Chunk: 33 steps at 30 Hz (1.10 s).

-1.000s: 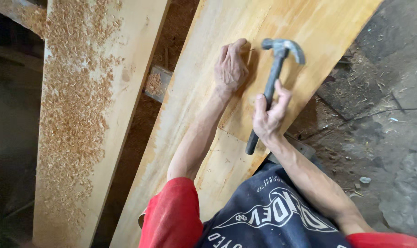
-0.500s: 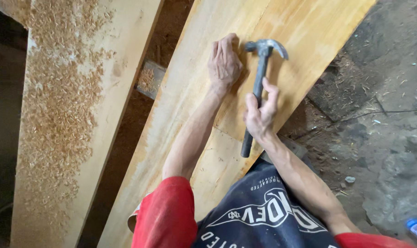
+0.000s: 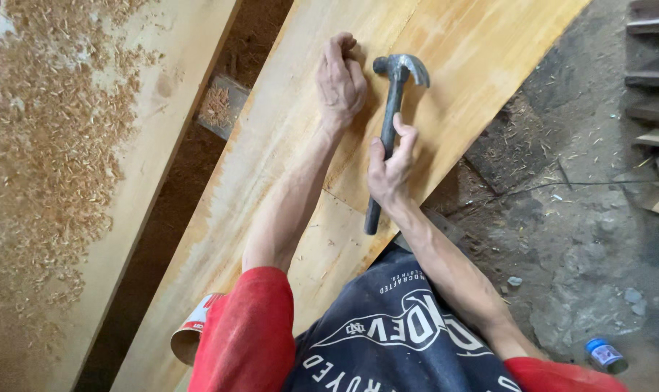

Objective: The person hammers nails into a large wooden board using a hammer, then uses an angle grinder to sand the surface of the board. The person repeatedly picks nails from a tin and drives them into the wood, then switches to grinding the surface.

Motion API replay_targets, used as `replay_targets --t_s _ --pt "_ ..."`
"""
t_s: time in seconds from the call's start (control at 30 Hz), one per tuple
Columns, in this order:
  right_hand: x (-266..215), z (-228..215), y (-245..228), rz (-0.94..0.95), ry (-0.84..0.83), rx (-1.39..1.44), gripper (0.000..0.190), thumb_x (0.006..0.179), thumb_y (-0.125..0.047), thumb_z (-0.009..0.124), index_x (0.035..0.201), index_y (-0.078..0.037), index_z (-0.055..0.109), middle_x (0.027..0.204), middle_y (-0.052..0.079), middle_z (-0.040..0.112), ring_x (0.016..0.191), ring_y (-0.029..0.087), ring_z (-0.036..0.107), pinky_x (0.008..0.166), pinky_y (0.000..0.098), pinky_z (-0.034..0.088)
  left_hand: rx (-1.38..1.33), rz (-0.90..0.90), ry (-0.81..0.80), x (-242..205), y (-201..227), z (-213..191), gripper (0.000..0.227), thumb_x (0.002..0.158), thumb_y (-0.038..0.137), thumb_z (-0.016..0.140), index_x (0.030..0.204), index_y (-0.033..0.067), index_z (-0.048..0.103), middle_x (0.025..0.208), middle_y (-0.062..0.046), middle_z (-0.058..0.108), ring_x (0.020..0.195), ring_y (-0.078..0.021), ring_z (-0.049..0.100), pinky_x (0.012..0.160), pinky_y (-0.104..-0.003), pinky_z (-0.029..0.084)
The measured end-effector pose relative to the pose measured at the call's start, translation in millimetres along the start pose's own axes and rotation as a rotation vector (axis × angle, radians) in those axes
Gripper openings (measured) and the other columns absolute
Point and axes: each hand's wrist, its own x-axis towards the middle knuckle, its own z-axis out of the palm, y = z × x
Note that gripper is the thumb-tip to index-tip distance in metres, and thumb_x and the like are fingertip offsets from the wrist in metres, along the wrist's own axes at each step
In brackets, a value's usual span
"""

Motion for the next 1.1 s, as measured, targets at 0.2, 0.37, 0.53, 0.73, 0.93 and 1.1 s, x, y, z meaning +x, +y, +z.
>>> replay_targets --t_s 0.2,0.37,0.53,0.73,0.93,1.1 --pt "2 7 -5 -0.372 0.063 -0.245 0.043 0.115 -0.011 0.055 0.148 -0.014 0.028 0.099 0.009 0.052 0.068 0.014 0.052 0.057 0.0267 0.047 -0.080 -0.041 0.086 -1 -11 -7 0.033 0.088 -0.004 0.048 0.119 0.0053 0.057 0.100 -0.013 0.072 0.089 -0.0268 0.073 0.083 -0.039 0.060" --pt "8 3 -7 0.066 0.049 0.026 0.048 0.101 -0.008 0.057 0.145 -0.010 0.037 0.084 0.004 0.055 0.050 0.009 0.048 0.041 0.0259 0.042 -0.140 -0.079 0.064 5 -6 -5 0.033 0.089 -0.005 0.046 0.118 0.0057 0.057 0.097 -0.011 0.072 0.086 -0.0243 0.074 0.082 -0.037 0.061" --pt "-1 -5 -6 -0.505 -0.023 -0.569 0.040 0.113 -0.007 0.057 0.146 -0.005 0.035 0.113 0.011 0.056 0.084 0.018 0.059 0.077 0.0329 0.054 -0.148 -0.120 0.049 -3 -5 -9 0.029 0.091 -0.005 0.049 0.117 0.0050 0.058 0.094 -0.010 0.074 0.085 -0.0234 0.074 0.080 -0.036 0.060" --pt "3 0 -13 -0.280 -0.017 0.009 0.049 0.109 -0.006 0.054 0.151 -0.009 0.028 0.099 0.006 0.060 0.063 0.011 0.057 0.054 0.0265 0.049 -0.234 -0.103 0.128 0 -6 -10 0.034 0.086 -0.005 0.046 0.116 0.0032 0.058 0.098 -0.014 0.072 0.081 -0.0227 0.074 0.077 -0.035 0.062" --pt "5 1 -33 0.146 -0.087 -0.138 0.048 0.096 -0.005 0.056 0.141 -0.007 0.040 0.083 0.015 0.058 0.054 0.020 0.055 0.043 0.0363 0.044 -0.384 -0.236 0.091 14 -8 -12 0.032 0.086 -0.006 0.045 0.114 0.0001 0.059 0.095 -0.012 0.073 0.079 -0.0178 0.074 0.073 -0.031 0.064" --pt "-3 1 -49 -0.563 0.099 -0.473 0.040 0.113 -0.010 0.054 0.145 -0.013 0.030 0.097 0.022 0.055 0.079 0.031 0.060 0.070 0.0422 0.053 -0.666 -0.549 0.147 -6 -12 -36 0.027 0.089 -0.003 0.048 0.114 -0.0018 0.058 0.101 -0.013 0.069 0.078 -0.0165 0.069 0.069 -0.030 0.062"
